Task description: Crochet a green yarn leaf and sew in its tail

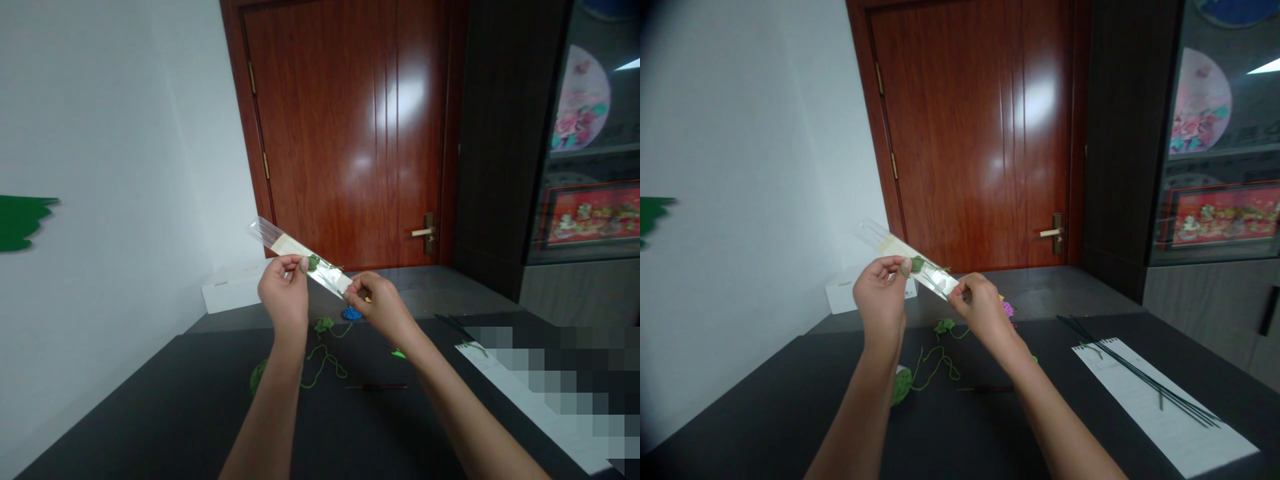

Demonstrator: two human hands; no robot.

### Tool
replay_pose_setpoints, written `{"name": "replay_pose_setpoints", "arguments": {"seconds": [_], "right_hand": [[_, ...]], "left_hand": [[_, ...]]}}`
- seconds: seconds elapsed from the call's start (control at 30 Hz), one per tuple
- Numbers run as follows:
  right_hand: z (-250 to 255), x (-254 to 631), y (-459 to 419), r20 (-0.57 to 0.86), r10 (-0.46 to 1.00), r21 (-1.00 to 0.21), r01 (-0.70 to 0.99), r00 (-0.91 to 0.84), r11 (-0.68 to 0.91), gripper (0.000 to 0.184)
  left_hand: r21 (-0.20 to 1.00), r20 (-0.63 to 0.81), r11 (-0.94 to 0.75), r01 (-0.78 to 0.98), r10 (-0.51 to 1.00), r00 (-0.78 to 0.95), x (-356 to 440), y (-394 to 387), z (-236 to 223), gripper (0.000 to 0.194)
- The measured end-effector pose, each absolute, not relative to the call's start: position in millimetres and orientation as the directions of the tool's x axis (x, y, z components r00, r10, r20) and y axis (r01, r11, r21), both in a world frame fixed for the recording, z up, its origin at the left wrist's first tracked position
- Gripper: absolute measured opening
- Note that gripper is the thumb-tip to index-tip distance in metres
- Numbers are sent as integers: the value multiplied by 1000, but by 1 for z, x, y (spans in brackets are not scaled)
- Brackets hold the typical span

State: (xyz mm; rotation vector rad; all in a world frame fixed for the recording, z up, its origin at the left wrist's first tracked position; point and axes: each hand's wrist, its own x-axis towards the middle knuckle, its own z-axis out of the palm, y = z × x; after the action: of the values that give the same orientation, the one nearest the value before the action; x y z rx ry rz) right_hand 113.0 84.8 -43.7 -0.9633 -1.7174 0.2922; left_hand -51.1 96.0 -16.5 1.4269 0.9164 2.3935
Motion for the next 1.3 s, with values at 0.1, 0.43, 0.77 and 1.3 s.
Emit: {"name": "replay_pose_setpoints", "arguments": {"seconds": [0.1, 0.43, 0.77, 1.3], "right_hand": [[-45, 117, 89, 664, 741, -633, 449, -103, 630, 10], [-40, 112, 79, 689, 725, -668, 392, 7, 632, 3], [-53, 88, 74, 817, 523, -570, 468, 242, 675, 8], [-52, 84, 78, 850, 499, -511, 494, 169, 704, 12]], "left_hand": [[608, 719, -783, 132, 472, -510, -52, 97, -17, 7], [611, 727, -777, 152, 475, -496, -49, 89, -13, 6], [601, 738, -779, 180, 454, -500, -38, 78, -13, 5], [599, 738, -778, 190, 444, -509, -36, 79, -13, 6]]}}
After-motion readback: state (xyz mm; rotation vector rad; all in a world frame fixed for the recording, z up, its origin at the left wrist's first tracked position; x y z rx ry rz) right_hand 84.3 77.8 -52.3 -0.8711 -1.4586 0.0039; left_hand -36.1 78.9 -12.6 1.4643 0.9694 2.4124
